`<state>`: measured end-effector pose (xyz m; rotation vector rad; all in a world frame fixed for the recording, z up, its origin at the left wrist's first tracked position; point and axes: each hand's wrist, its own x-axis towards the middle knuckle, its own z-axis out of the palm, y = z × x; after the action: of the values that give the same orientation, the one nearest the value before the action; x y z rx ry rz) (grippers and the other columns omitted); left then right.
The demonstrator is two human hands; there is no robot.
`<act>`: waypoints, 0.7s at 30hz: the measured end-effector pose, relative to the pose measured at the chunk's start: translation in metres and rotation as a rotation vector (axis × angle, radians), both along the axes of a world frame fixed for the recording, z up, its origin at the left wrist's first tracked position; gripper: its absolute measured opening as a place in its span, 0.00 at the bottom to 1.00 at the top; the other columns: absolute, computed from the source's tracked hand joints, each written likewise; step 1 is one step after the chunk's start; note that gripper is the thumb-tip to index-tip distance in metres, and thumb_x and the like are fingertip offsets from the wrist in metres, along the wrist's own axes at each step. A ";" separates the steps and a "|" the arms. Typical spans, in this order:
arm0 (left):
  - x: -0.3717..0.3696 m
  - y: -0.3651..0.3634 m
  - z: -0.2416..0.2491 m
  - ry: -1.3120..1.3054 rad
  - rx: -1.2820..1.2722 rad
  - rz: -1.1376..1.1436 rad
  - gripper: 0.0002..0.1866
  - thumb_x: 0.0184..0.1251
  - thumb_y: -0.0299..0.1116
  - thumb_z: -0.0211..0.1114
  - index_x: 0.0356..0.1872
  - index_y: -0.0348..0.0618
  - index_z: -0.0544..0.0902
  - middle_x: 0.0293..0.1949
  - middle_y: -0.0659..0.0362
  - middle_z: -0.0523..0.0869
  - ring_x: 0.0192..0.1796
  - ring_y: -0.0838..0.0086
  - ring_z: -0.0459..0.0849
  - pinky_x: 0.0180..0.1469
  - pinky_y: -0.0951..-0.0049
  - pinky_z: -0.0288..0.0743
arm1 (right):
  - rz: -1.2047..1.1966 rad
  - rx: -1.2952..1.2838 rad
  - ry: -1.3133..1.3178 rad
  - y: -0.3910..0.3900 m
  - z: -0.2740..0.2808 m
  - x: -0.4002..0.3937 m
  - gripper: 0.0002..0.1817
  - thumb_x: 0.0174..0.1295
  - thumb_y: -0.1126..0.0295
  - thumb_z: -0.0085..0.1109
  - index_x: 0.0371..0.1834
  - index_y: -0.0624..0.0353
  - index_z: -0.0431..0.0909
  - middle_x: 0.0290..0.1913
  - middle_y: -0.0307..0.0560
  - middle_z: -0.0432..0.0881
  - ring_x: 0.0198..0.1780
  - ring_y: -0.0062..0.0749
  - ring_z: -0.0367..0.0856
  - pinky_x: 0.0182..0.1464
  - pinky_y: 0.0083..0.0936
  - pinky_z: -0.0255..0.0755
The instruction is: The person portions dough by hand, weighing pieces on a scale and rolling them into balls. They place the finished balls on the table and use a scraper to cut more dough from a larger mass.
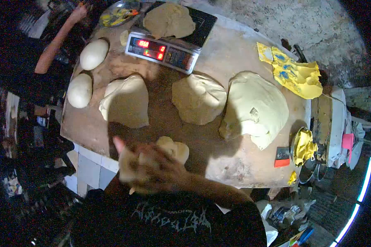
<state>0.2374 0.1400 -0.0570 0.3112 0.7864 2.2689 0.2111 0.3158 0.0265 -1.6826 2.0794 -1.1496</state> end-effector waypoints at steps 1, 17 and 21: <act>-0.004 0.002 0.023 0.282 0.116 -0.076 0.43 0.53 0.70 0.37 0.45 0.36 0.74 0.33 0.53 0.79 0.32 0.73 0.79 0.33 0.69 0.75 | 0.134 -0.036 -0.039 -0.001 0.036 0.011 0.24 0.44 0.61 0.63 0.49 0.41 0.76 0.57 0.45 0.68 0.61 0.47 0.63 0.65 0.47 0.54; 0.119 0.057 0.022 0.667 -0.960 0.351 0.20 0.54 0.37 0.62 0.49 0.44 0.75 0.52 0.52 0.76 0.57 0.59 0.72 0.58 0.57 0.65 | -1.388 -0.668 -1.632 0.075 -0.170 0.090 0.34 0.64 0.41 0.36 0.55 0.63 0.68 0.52 0.53 0.73 0.52 0.43 0.73 0.56 0.40 0.65; 0.085 0.130 -0.020 1.310 -1.620 0.483 0.25 0.54 0.44 0.62 0.54 0.47 0.74 0.57 0.55 0.72 0.63 0.57 0.65 0.64 0.51 0.53 | -0.862 0.431 -0.352 0.094 -0.081 0.094 0.25 0.65 0.48 0.43 0.49 0.60 0.72 0.53 0.53 0.72 0.56 0.44 0.69 0.61 0.37 0.61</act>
<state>0.3220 0.2700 -0.0773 0.7806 3.1360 0.7491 0.3053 0.4096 -0.0549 -0.3331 2.5950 -0.9610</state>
